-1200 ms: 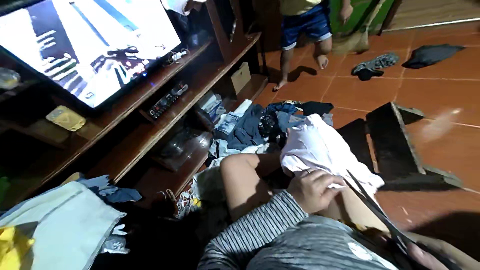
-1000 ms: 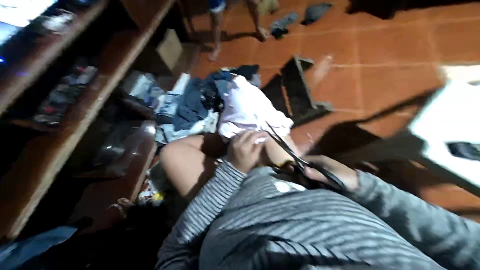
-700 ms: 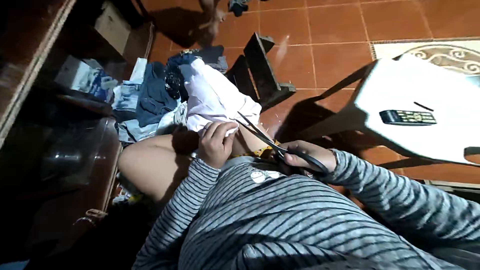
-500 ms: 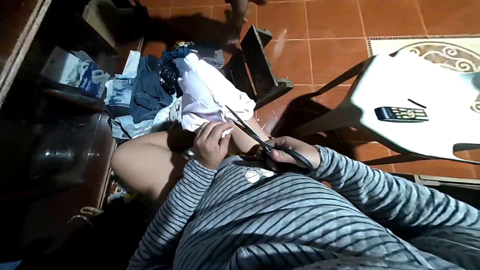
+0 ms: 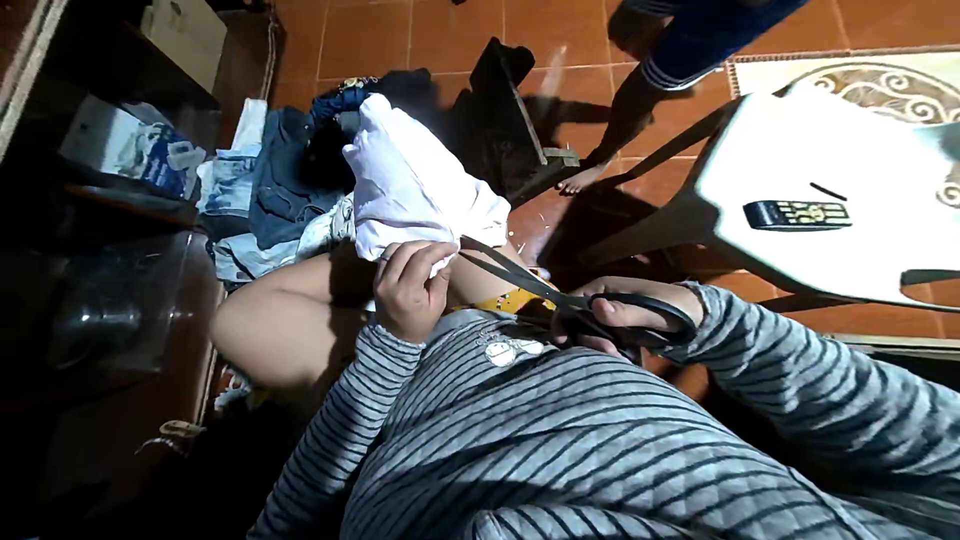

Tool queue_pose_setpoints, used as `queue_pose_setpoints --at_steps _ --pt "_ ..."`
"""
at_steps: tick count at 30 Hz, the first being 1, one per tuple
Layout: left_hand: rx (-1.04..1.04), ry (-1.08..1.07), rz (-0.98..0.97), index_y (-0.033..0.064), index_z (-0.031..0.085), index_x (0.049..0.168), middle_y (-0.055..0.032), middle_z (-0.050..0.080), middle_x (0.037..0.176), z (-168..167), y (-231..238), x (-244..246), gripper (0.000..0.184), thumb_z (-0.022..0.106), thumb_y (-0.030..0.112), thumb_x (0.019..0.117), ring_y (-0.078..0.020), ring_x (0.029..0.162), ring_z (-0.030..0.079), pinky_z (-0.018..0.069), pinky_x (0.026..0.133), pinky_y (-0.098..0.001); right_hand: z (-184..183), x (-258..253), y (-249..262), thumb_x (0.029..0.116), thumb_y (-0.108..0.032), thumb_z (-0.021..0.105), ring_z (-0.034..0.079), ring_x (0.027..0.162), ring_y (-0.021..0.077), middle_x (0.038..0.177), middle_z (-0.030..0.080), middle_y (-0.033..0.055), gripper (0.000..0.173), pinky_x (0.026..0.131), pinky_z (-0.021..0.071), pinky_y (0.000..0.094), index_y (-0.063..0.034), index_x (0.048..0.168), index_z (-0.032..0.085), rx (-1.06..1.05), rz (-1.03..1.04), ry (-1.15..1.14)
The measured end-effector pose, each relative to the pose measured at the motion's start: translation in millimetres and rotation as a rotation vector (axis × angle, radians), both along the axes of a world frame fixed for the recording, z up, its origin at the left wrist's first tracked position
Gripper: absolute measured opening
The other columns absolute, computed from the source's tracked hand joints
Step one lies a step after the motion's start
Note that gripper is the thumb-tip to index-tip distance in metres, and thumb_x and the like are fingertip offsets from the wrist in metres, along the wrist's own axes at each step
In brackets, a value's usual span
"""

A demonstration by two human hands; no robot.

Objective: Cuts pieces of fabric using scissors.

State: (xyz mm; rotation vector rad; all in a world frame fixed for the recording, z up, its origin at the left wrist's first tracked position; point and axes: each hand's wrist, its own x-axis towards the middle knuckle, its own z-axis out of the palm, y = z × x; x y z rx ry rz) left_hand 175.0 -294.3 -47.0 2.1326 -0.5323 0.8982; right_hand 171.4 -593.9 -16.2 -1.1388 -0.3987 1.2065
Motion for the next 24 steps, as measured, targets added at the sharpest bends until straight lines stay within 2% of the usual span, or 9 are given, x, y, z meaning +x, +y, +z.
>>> queue_pose_setpoints --at_steps 3,7,10,16,20,24 --pt "0.037 0.008 -0.06 0.0056 0.077 0.096 -0.0091 0.074 0.094 -3.1 -5.2 0.0 0.014 0.068 0.016 0.0964 -0.0177 0.092 0.067 0.0527 0.086 -0.0283 -1.9 -3.6 18.9 0.0894 -0.072 0.059 0.063 0.061 0.0015 0.072 0.066 -0.008 0.059 0.056 0.0535 0.0165 -0.0148 0.1 0.068 -0.006 -0.102 0.004" --pt "0.051 0.015 -0.1 0.0059 0.078 0.096 -0.0086 0.075 0.094 -6.1 -6.9 1.0 0.014 0.068 0.017 0.0963 -0.0176 0.091 0.067 0.0518 0.086 -0.0283 -11.9 -5.0 42.8 0.0917 -0.068 0.06 0.064 0.063 0.0025 0.072 0.064 -0.0087 0.055 0.06 0.0551 0.0179 -0.0146 0.1 0.065 0.102 -0.197 0.038" --pt "0.052 0.03 -0.11 0.0065 0.078 0.095 -0.0077 0.075 0.096 -6.2 -7.6 0.3 0.013 0.069 0.016 0.096 -0.0169 0.093 0.067 0.0511 0.087 -0.0282 -12.3 -4.1 58.4 0.0888 -0.069 0.063 0.064 0.059 0.0043 0.069 0.063 -0.0085 0.056 0.058 0.0564 0.0199 -0.0143 0.102 0.063 0.076 -0.253 0.088" --pt "0.046 0.038 -0.101 0.0061 0.078 0.095 -0.0085 0.076 0.095 -6.5 -6.1 -3.3 0.012 0.07 0.015 0.0949 -0.0179 0.092 0.068 0.0517 0.088 -0.0296 -12.8 -2.4 74.1 0.0901 -0.068 0.062 0.062 0.057 0.0041 0.067 0.061 -0.0092 0.056 0.056 0.0554 0.0211 -0.0127 0.102 0.063 0.016 -0.33 -0.034" --pt "0.035 0.05 -0.095 0.0071 0.078 0.096 -0.0082 0.076 0.095 -7.8 -6.0 -4.8 0.013 0.069 0.016 0.0955 -0.0183 0.092 0.068 0.0511 0.087 -0.0308 -10.8 -5.5 74.9 0.0863 -0.068 0.067 0.06 0.053 0.0032 0.064 0.059 -0.01 0.056 0.053 0.0542 0.0204 -0.0137 0.098 0.063 -0.045 -0.357 -0.056" --pt "0.032 0.05 -0.09 0.0073 0.079 0.096 -0.0079 0.076 0.095 -8.6 -6.2 -5.5 0.014 0.069 0.017 0.0959 -0.0181 0.092 0.068 0.0511 0.088 -0.0307 -11.5 -5.2 74.1 0.0875 -0.065 0.068 0.06 0.052 0.0039 0.062 0.06 -0.0093 0.052 0.052 0.0544 0.0209 -0.0136 0.096 0.064 -0.047 -0.376 -0.074"
